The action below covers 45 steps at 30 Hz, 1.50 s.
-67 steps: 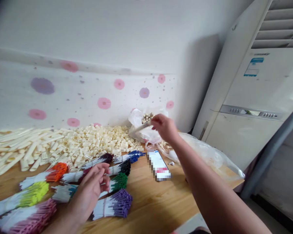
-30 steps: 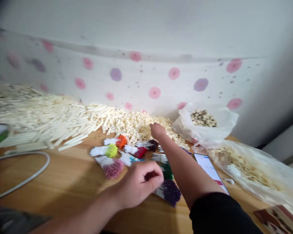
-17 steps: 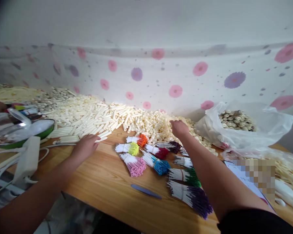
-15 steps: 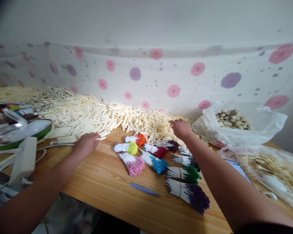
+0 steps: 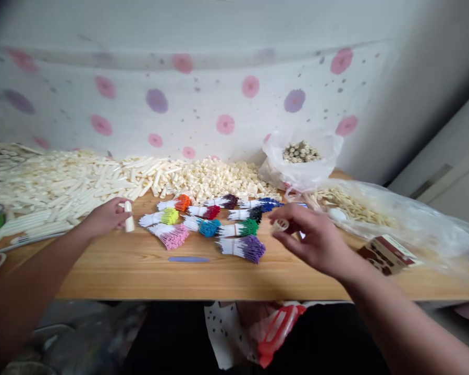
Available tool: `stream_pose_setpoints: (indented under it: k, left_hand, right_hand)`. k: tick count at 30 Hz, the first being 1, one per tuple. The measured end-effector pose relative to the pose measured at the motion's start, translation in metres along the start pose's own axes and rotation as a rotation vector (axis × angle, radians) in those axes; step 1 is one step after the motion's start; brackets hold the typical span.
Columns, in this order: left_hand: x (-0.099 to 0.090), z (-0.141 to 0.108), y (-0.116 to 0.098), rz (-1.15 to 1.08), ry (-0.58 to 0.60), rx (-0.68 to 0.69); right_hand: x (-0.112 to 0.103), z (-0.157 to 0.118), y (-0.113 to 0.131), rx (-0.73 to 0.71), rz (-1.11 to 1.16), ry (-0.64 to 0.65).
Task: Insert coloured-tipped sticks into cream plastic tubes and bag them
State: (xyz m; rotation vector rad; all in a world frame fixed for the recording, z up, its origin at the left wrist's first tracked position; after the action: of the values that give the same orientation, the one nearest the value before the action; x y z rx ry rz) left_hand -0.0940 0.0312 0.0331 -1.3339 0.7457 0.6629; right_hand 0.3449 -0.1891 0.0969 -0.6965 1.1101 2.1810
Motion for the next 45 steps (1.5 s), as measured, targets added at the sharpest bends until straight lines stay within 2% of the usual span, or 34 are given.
stream_pose_setpoints:
  k: [3, 5, 7, 10, 13, 16, 20, 22, 25, 29, 33, 37, 39, 41, 43, 45]
  left_hand:
    - [0.049, -0.048, -0.081, -0.838, 0.123, 0.120]
    - [0.086, -0.084, -0.131, -1.164, 0.196, 0.110]
    - [0.120, -0.113, -0.168, -1.366, 0.257, 0.042]
    - [0.151, -0.140, -0.198, -1.500, 0.342, -0.041]
    - [0.159, -0.150, -0.207, -1.539, 0.355, -0.078]
    - [0.155, -0.154, -0.209, -1.489, 0.313, -0.030]
    - [0.148, -0.163, -0.210, -1.257, 0.295, 0.083]
    - [0.146, -0.169, -0.209, -1.059, 0.353, 0.142]
    - [0.147, -0.176, -0.205, -0.646, 0.458, 0.285]
    - [0.144, -0.183, -0.198, -0.212, 0.442, 0.484]
    - [0.146, -0.184, -0.199, 0.041, 0.444, 0.556]
    - [0.151, -0.183, -0.212, 0.032, 0.457, 0.570]
    - [0.156, -0.184, -0.220, 0.016, 0.462, 0.600]
    - [0.162, -0.186, -0.226, 0.016, 0.456, 0.623]
    - [0.169, -0.187, -0.230, 0.035, 0.449, 0.625]
    - [0.175, -0.187, -0.231, 0.079, 0.439, 0.617]
  right_hand:
    - [0.016, -0.021, 0.010, -0.033, 0.273, -0.030]
    - [0.029, -0.027, 0.004, 0.027, 0.418, -0.078]
    - [0.040, -0.029, -0.004, 0.116, 0.504, -0.122]
    - [0.047, -0.028, -0.013, 0.210, 0.561, -0.153]
    - [0.042, -0.028, -0.011, 0.215, 0.551, -0.171]
    - [0.032, -0.028, -0.006, 0.167, 0.444, -0.165]
    - [0.023, -0.028, 0.000, 0.097, 0.396, -0.069]
    - [0.021, -0.028, 0.005, 0.071, 0.361, 0.009]
    - [0.026, -0.031, 0.016, 0.005, 0.223, 0.123]
    - [0.042, -0.036, 0.030, -0.116, 0.087, 0.224]
    - [0.047, -0.035, 0.022, -0.079, 0.136, 0.245]
    - [0.047, -0.026, 0.010, -0.025, 0.412, 0.345]
    - [0.049, -0.019, 0.008, 0.007, 0.649, 0.288]
    - [0.052, -0.013, 0.006, 0.062, 0.830, 0.152]
    - [0.058, -0.010, 0.005, 0.122, 0.891, 0.053]
    - [0.063, -0.010, 0.005, 0.152, 0.877, 0.026]
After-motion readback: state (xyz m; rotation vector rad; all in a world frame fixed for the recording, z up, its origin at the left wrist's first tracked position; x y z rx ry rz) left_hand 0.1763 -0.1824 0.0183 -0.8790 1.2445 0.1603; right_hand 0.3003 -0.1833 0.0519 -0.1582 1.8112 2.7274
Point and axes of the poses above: each hand's wrist, its own z-axis towards the middle knuckle, its own x-axis out of the palm, y = z × x, the point moved 5 cm from there along z, towards the middle knuckle, and after that the axes turned 1 degree about x, right-handed, at the moved point
